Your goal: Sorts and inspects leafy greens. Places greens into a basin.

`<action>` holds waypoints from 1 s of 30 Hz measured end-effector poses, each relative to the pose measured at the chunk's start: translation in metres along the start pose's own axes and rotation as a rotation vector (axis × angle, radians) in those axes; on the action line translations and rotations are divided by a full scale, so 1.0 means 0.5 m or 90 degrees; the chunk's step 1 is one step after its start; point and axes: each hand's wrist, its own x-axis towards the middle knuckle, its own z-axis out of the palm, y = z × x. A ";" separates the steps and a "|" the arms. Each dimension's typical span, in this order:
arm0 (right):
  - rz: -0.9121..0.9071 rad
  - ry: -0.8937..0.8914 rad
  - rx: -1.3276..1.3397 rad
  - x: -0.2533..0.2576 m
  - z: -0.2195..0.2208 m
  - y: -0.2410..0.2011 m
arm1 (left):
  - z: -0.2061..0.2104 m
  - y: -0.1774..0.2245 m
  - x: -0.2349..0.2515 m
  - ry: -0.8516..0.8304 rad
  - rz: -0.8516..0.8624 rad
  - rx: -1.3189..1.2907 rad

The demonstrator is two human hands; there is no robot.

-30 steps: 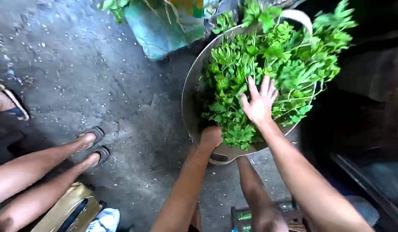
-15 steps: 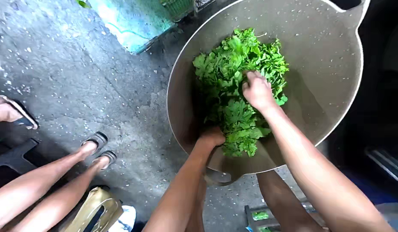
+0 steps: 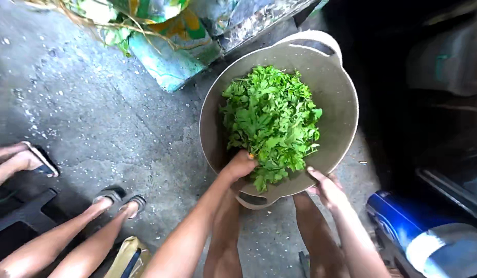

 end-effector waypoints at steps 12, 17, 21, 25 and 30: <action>0.080 -0.078 0.339 -0.082 0.167 0.333 | 0.107 -0.147 0.049 0.070 0.018 0.320; 0.050 -0.121 0.309 -0.066 0.159 0.504 | 0.167 -0.242 0.066 0.059 -0.028 0.517; 0.021 -0.158 0.298 -0.012 0.154 0.634 | 0.192 -0.367 0.144 0.150 0.058 0.543; 0.023 -0.200 0.336 0.034 0.124 0.680 | 0.204 -0.345 0.208 0.171 0.006 0.766; -0.007 -0.257 0.397 -0.006 0.135 0.641 | 0.141 -0.282 0.227 0.267 -0.115 0.597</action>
